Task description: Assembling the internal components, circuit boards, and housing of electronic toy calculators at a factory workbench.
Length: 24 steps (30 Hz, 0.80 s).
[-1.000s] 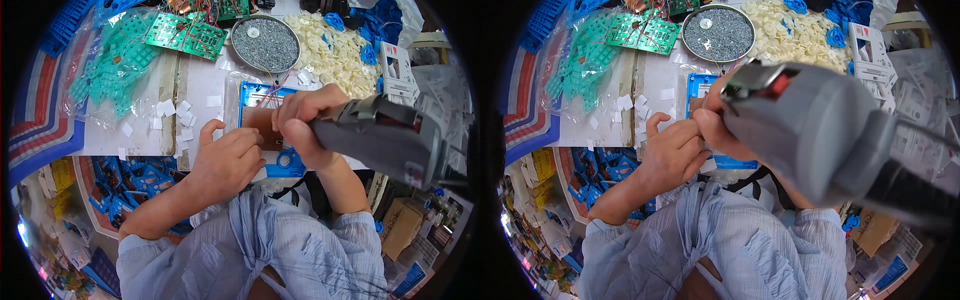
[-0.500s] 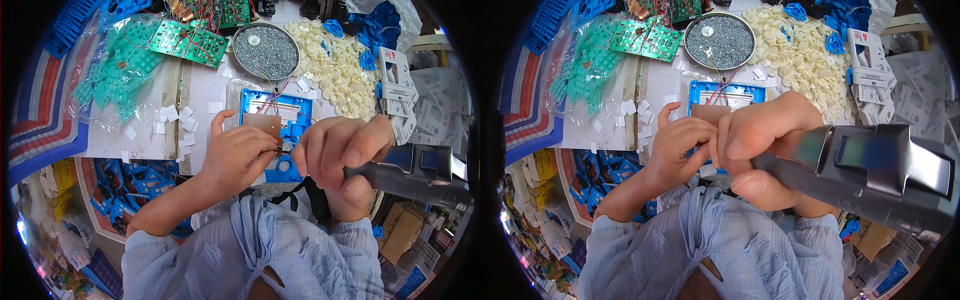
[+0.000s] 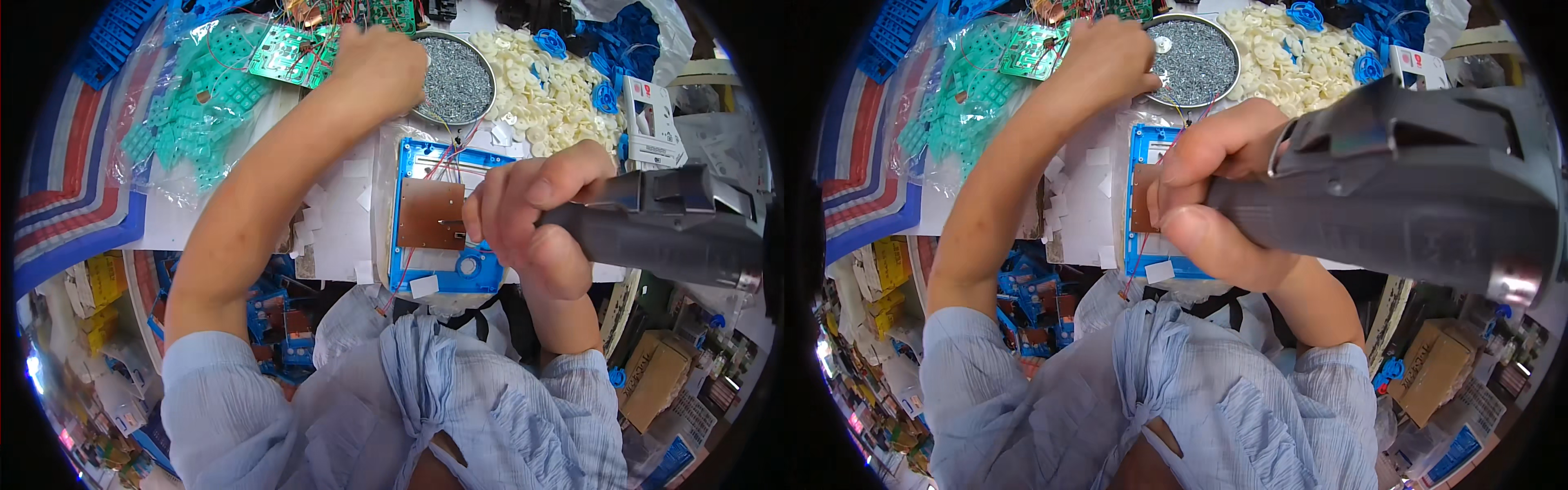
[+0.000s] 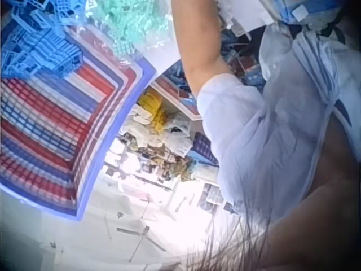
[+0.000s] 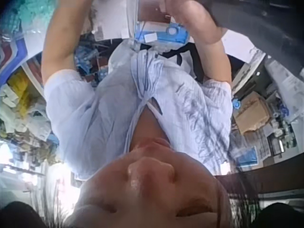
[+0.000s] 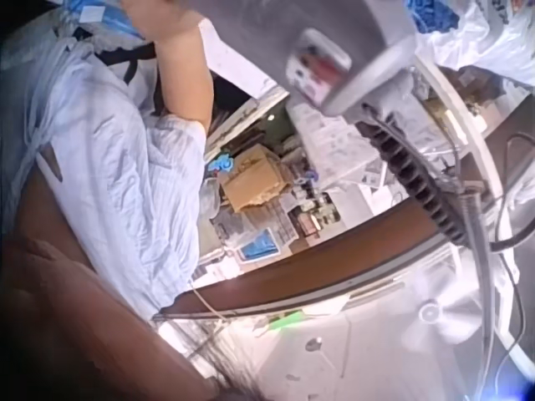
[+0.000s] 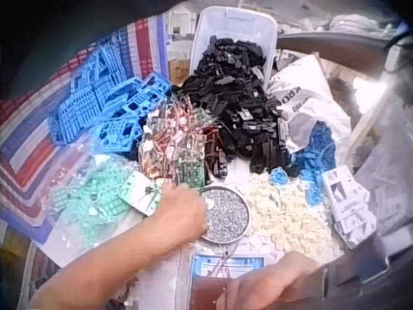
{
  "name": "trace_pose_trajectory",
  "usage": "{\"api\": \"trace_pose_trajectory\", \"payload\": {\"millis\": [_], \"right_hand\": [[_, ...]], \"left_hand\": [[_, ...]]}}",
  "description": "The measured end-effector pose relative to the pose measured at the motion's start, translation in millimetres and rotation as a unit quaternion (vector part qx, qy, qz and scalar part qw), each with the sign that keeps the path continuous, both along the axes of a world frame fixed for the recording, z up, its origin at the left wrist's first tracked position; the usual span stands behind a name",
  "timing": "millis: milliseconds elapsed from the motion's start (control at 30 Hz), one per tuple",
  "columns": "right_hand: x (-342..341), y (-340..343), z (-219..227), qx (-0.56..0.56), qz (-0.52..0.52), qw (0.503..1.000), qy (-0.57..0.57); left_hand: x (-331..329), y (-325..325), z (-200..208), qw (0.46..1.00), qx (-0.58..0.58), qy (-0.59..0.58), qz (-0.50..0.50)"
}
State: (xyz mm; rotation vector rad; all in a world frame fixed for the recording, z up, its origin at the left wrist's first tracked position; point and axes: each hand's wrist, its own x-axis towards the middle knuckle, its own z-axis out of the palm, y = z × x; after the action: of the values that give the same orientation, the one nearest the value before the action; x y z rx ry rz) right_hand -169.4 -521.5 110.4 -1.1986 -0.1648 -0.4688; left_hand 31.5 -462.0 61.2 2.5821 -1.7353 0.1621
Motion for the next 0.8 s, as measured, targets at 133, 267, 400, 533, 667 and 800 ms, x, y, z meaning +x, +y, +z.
{"api": "trace_pose_trajectory", "payload": {"millis": [133, 267, 400, 533, 667, 800], "right_hand": [[2.1, -0.6, -5.7, -0.035, 0.041, 0.999, 0.006], [4.8, 6.7, -13.4, -0.063, 0.034, 0.997, 0.038], [15.4, 12.7, -23.5, -0.091, -0.022, 0.995, 0.037], [27.3, 13.2, -26.3, -0.093, -0.036, 0.995, 0.014], [32.1, 12.8, -31.3, -0.121, -0.040, 0.992, 0.012], [35.8, 16.1, -37.3, -0.184, -0.033, 0.982, 0.021]], "left_hand": [[-1.8, -18.3, -2.9, 0.996, 0.075, 0.051, -0.014], [0.3, -15.5, -12.0, 0.996, 0.027, 0.073, -0.034], [-0.5, -23.2, -9.5, 0.991, 0.071, 0.110, -0.036], [1.4, -26.0, -13.6, 0.995, 0.014, 0.086, -0.050], [1.1, -22.8, -17.7, 0.996, -0.042, 0.024, -0.069], [-8.0, 5.8, 9.1, 0.984, -0.082, 0.156, -0.033]]}}
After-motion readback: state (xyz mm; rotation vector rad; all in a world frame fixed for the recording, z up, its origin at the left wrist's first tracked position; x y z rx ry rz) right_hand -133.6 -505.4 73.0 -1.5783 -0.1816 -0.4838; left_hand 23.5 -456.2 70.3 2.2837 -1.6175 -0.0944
